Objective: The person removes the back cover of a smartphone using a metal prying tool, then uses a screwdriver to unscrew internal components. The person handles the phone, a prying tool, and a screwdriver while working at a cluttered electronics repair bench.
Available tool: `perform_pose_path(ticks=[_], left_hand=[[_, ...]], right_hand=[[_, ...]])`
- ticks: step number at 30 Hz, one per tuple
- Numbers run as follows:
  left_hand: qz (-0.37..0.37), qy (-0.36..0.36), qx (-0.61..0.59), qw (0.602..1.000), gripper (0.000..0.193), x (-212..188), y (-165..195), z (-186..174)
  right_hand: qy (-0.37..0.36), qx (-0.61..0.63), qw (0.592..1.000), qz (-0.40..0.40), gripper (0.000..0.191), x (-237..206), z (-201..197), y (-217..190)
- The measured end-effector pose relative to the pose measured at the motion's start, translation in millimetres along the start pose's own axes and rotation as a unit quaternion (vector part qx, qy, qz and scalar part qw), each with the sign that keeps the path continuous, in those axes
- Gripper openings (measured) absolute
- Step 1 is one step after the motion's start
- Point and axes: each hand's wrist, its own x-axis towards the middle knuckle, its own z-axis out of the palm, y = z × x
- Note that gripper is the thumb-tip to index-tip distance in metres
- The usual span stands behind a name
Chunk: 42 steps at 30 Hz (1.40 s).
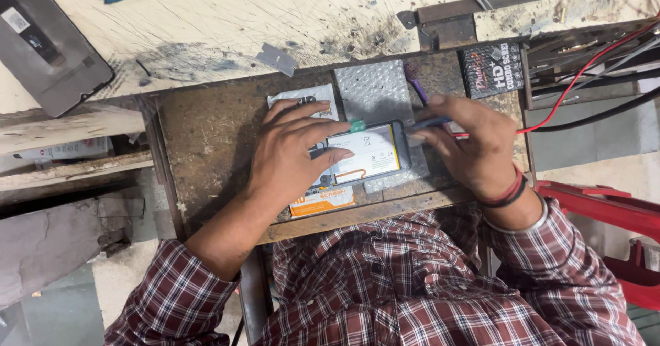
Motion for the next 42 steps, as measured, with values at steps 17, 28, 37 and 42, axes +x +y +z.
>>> perform_pose_path(ticks=[17, 28, 37, 42], left_hand=[[0.004, 0.008, -0.005, 1.000, 0.036, 0, 1, 0], [0.000, 0.009, -0.010, 1.000, 0.035, -2, 3, -1], [-0.003, 0.007, -0.010, 1.000, 0.036, -2, 0, 4], [0.000, 0.009, -0.005, 1.000, 0.036, -3, 0, 1]], right_hand=[[-0.013, 0.052, 0.998, 0.017, 0.052, -6, 4, 3], [0.019, 0.032, 0.999, 0.020, 0.053, -1, 8, -2], [0.022, 0.017, 0.999, 0.026, 0.057, 0, 8, -2], [-0.039, 0.032, 0.998, 0.028, 0.042, -1, 4, -7]])
